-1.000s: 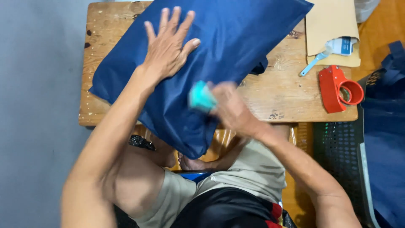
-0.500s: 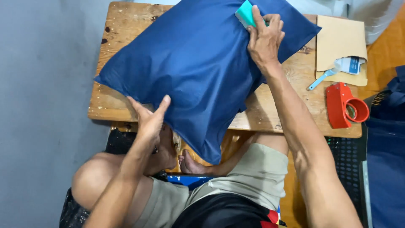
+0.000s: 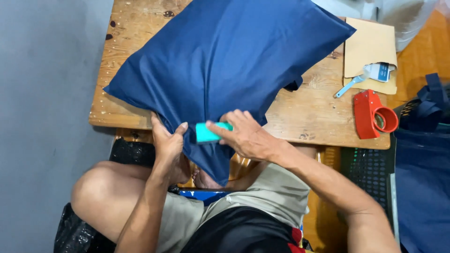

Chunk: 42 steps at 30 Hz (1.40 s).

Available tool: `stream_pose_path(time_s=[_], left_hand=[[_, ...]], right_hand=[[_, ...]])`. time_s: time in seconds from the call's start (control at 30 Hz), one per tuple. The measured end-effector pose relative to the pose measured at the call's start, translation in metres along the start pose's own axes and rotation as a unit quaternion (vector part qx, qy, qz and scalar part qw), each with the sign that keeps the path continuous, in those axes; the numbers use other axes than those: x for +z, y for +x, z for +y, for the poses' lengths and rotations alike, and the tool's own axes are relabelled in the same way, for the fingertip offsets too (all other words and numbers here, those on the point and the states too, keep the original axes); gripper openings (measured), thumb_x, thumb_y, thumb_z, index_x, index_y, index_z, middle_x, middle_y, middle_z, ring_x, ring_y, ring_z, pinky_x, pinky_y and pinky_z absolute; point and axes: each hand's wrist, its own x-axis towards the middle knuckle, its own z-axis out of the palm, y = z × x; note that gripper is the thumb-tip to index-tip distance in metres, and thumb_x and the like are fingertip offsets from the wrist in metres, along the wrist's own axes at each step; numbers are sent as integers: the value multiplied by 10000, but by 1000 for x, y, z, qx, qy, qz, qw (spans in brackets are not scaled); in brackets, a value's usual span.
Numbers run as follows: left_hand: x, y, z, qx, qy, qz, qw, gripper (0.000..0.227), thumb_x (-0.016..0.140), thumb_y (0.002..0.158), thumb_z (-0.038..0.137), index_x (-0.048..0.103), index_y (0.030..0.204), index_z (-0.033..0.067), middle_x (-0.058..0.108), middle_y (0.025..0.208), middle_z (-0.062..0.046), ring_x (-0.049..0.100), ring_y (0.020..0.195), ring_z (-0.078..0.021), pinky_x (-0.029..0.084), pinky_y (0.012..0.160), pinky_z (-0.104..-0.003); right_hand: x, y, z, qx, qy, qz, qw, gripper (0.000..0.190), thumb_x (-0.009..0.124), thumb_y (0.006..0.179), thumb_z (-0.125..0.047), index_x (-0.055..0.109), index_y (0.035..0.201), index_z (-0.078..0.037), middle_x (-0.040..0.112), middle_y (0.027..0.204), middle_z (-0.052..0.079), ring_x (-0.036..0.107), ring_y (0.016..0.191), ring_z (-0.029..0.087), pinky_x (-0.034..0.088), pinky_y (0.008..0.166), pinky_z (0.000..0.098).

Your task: The person scrubs a blue tote bag containing a vacuum-sealed pillow using a green sponge. They scrub the plastic-wrapped front, then flip the bag to scrub the blue fabric back and sides. The person works on a wooden table with a tape dispenser and other items nearby.

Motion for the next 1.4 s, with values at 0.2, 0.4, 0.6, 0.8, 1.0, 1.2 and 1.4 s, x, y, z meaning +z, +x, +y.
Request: stream_pose_path(time_s=[0.2, 0.4, 0.6, 0.8, 1.0, 1.2, 1.4], left_hand=[[-1, -10, -2, 58, -57, -1, 997, 955, 792, 844, 29, 197, 1587, -56, 279, 1602, -329, 246, 1518, -418, 188, 1254, -510], [2, -5, -10, 32, -108, 21, 993, 464, 764, 856, 22, 591, 1285, -13, 696, 1153, -220, 657, 1104, -288, 537, 925, -489], [8, 7, -24, -76, -175, 6, 982, 187, 783, 865, 53, 700, 1032, 61, 742, 922, -129, 695, 806, -179, 593, 702, -352], [-3, 1, -10, -129, -293, -41, 947, 205, 743, 890, 36, 673, 1082, 19, 708, 900, -152, 700, 778, -239, 611, 670, -420], [-4, 13, -18, -116, -311, -2, 943, 279, 648, 970, 278, 693, 1074, 23, 734, 998, -84, 670, 915, -151, 558, 842, -299], [-7, 19, -29, -123, -207, 50, 969, 496, 614, 967, 488, 345, 685, 180, 281, 729, 34, 283, 724, -133, 310, 671, -311], [-11, 20, -10, -170, -341, 1, 924, 270, 630, 986, 275, 702, 1010, 16, 719, 936, -101, 642, 834, -161, 537, 770, -315]], right_hand=[[-17, 16, 113, 4, -169, 163, 972, 429, 706, 943, -431, 674, 1289, -177, 606, 1168, 130, 583, 1098, 359, 503, 893, 508], [36, 10, 156, 227, -355, 368, 829, 847, 792, 1009, -440, 382, 1504, 113, 573, 1318, 321, 591, 1215, 468, 472, 1084, 449], [2, 39, -17, -95, -12, 26, 995, 500, 425, 1054, -436, 558, 1436, -143, 558, 1140, 93, 553, 976, 300, 426, 857, 435], [-16, 87, 138, 38, -205, 170, 963, 562, 664, 1015, -306, 545, 1488, -27, 565, 1231, 255, 558, 1124, 458, 371, 1061, 585], [-13, 113, 77, 157, -180, 112, 964, 426, 671, 941, -265, 579, 1238, 27, 552, 1060, 284, 489, 933, 430, 389, 789, 533], [8, 71, -43, -181, -60, -303, 934, 558, 767, 877, -363, 641, 1374, -143, 536, 1051, 59, 461, 901, 238, 388, 649, 395], [-50, 123, 40, -37, 241, -186, 952, 413, 625, 987, -346, 537, 1297, -89, 515, 1142, 119, 497, 1031, 258, 432, 911, 422]])
